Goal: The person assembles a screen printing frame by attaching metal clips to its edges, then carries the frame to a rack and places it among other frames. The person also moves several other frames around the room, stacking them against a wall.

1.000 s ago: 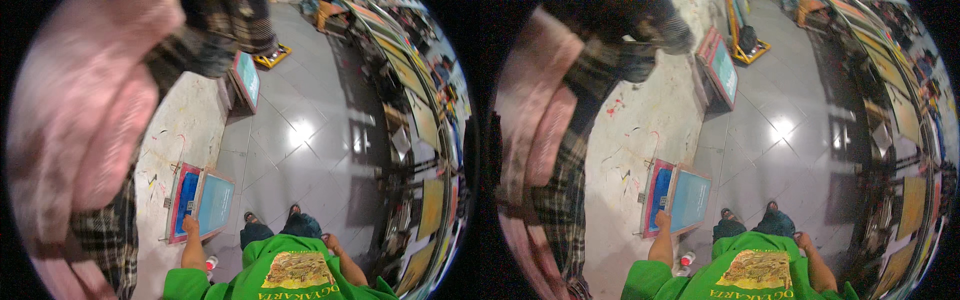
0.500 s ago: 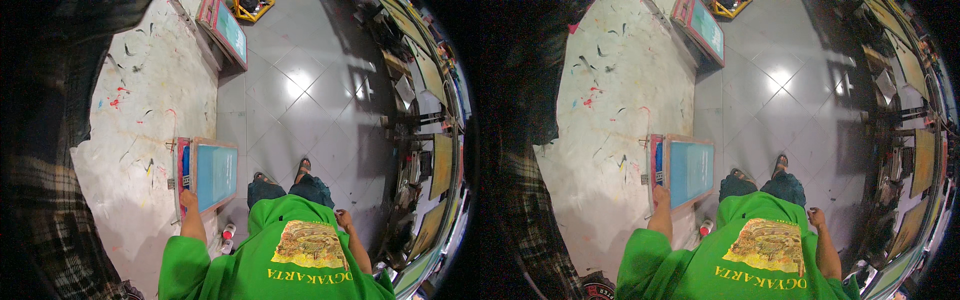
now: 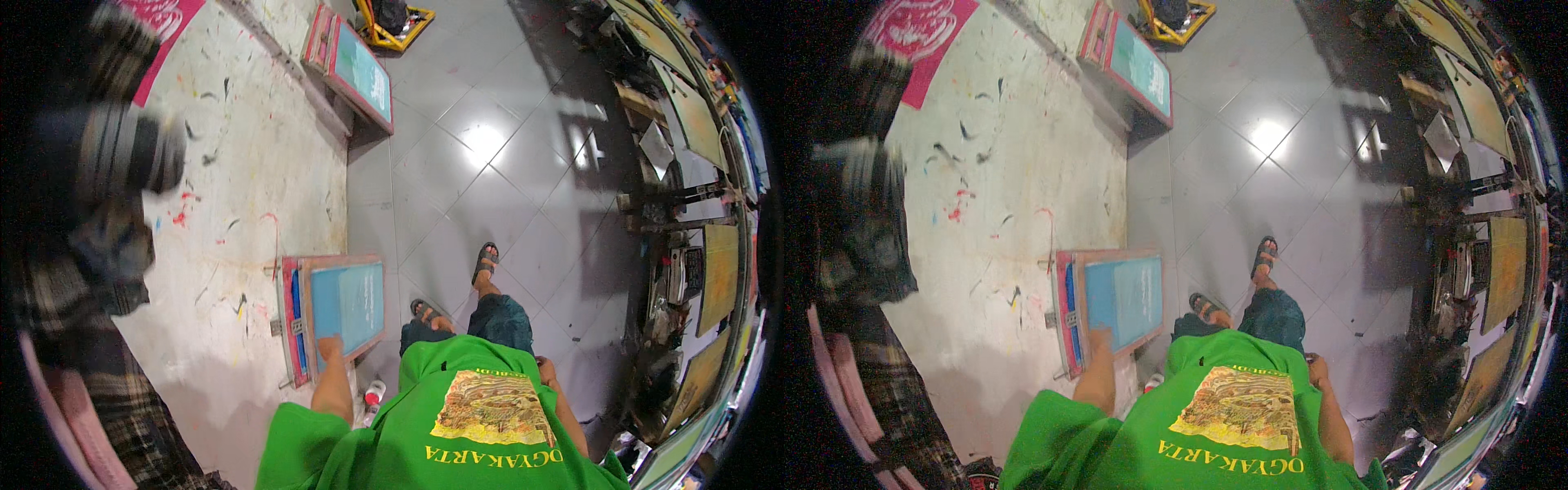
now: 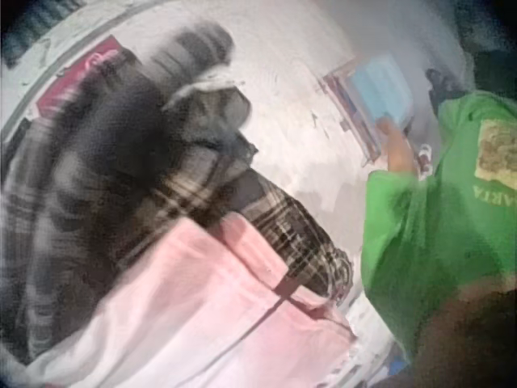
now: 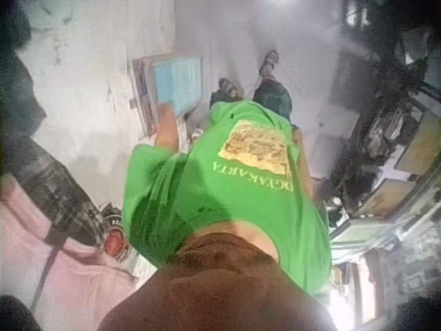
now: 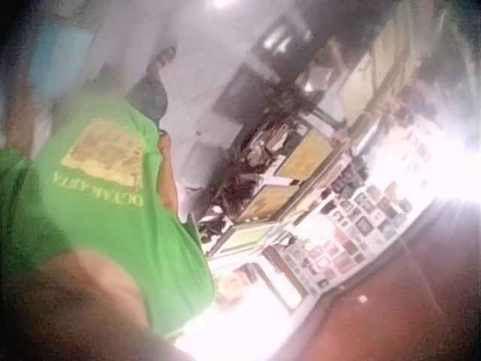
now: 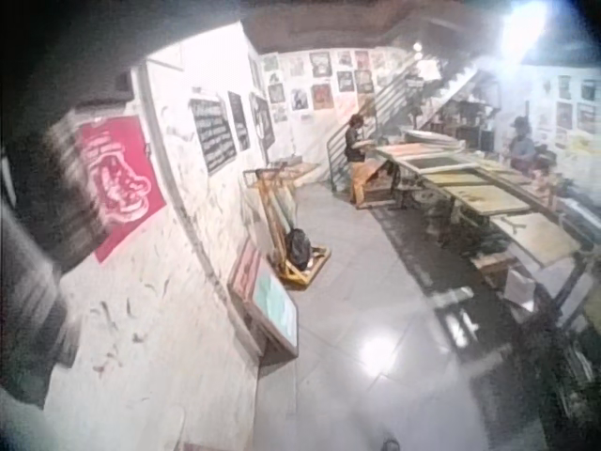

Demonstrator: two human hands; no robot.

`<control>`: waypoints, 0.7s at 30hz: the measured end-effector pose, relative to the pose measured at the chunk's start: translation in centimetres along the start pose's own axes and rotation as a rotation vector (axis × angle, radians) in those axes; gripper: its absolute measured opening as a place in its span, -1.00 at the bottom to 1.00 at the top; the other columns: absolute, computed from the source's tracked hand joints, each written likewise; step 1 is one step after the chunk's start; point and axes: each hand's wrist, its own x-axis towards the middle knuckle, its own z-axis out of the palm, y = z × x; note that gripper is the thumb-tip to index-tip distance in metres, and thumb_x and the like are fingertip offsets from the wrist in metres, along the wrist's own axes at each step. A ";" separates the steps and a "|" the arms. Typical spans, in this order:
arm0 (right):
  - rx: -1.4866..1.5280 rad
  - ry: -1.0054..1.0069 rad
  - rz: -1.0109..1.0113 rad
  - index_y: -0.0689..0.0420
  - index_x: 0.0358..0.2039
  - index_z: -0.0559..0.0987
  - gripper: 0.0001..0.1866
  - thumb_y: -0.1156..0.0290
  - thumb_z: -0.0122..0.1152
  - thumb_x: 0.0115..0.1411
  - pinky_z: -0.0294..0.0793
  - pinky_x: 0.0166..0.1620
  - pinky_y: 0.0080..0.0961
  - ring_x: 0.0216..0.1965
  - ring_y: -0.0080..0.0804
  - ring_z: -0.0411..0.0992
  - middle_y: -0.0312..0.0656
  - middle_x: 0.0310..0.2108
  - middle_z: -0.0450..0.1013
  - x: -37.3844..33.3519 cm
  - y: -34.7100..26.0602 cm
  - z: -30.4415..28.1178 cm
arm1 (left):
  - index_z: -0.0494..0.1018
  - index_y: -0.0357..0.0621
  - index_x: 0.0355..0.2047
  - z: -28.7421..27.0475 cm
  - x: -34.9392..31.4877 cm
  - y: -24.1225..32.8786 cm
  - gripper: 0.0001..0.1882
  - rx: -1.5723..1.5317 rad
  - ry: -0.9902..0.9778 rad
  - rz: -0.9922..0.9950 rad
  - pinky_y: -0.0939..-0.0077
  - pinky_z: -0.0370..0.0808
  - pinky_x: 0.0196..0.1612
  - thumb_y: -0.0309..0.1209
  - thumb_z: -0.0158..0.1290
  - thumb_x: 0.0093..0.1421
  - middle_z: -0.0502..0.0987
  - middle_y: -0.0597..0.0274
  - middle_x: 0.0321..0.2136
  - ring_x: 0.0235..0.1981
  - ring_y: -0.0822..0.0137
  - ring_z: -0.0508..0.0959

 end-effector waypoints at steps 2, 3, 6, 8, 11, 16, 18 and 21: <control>-0.049 -0.053 0.166 0.22 0.01 0.68 -0.49 0.17 0.46 0.12 0.63 -0.06 -0.25 -0.19 -0.10 0.69 0.11 -0.21 0.68 2.1 -1.1 -1.4 | 0.56 -0.44 0.04 3.9 -3.2 3.5 -0.27 0.011 -0.040 -0.036 -0.01 0.56 0.19 -0.03 0.36 0.07 0.60 -0.35 0.03 0.08 -0.24 0.62; -0.093 -0.063 0.186 0.21 0.02 0.68 -0.48 0.16 0.46 0.11 0.63 -0.04 -0.24 -0.18 -0.11 0.69 0.12 -0.19 0.68 3.4 -0.5 -2.4 | 0.55 -0.45 0.06 5.5 -5.4 5.9 -0.24 0.034 -0.055 -0.121 0.02 0.55 0.20 -0.01 0.37 0.06 0.60 -0.36 0.04 0.10 -0.24 0.61; -0.108 -0.052 0.187 0.21 0.02 0.68 -0.49 0.17 0.44 0.13 0.64 -0.04 -0.23 -0.19 -0.12 0.69 0.14 -0.19 0.68 8.9 2.6 -2.9 | 0.57 -0.46 0.04 3.6 -11.8 16.4 -0.21 -0.069 -0.337 -0.019 0.06 0.53 0.22 0.05 0.37 0.04 0.58 -0.34 0.08 0.13 -0.21 0.60; -0.090 -0.044 0.091 0.22 0.02 0.67 -0.50 0.18 0.41 0.15 0.65 -0.06 -0.23 -0.20 -0.13 0.69 0.14 -0.19 0.68 12.7 3.4 -4.7 | 0.58 -0.44 0.02 2.4 -14.9 22.6 -0.19 -0.096 -0.413 0.042 0.06 0.52 0.22 0.12 0.33 0.06 0.58 -0.34 0.10 0.14 -0.19 0.60; -0.256 -0.043 -0.282 0.24 0.02 0.67 -0.53 0.20 0.37 0.19 0.66 -0.08 -0.23 -0.22 -0.14 0.69 0.15 -0.20 0.68 21.5 4.3 -10.2 | 0.60 -0.40 0.03 5.0 -13.7 26.6 -0.18 0.058 -0.473 0.303 0.02 0.52 0.21 0.21 0.23 0.13 0.57 -0.34 0.10 0.12 -0.22 0.60; 0.416 -0.038 0.009 0.29 0.04 0.60 -0.62 0.25 0.26 0.38 0.62 -0.44 -0.35 -0.48 -0.30 0.63 -0.06 -0.37 0.64 30.7 -4.7 -18.7 | 0.59 -0.30 0.08 -0.6 -15.2 38.4 -0.22 0.056 -0.269 0.589 0.06 0.48 0.24 0.22 0.13 0.22 0.57 -0.27 0.12 0.17 -0.21 0.56; 0.376 0.000 0.003 0.38 0.05 0.59 -0.57 0.27 0.27 0.34 0.64 -0.41 -0.34 -0.43 -0.31 0.64 -0.02 -0.37 0.65 32.9 -8.5 -23.8 | 0.59 -0.27 0.10 0.2 -15.0 40.0 -0.24 -0.015 -0.273 0.608 0.08 0.46 0.25 0.22 0.12 0.23 0.58 -0.22 0.12 0.19 -0.19 0.54; 0.335 0.023 -0.046 0.41 0.04 0.59 -0.56 0.29 0.27 0.34 0.63 -0.42 -0.30 -0.45 -0.30 0.64 0.00 -0.37 0.65 36.5 -12.9 -28.4 | 0.60 -0.22 0.11 1.9 -13.1 40.0 -0.25 -0.108 -0.273 0.632 0.08 0.46 0.25 0.21 0.11 0.23 0.59 -0.17 0.11 0.20 -0.16 0.54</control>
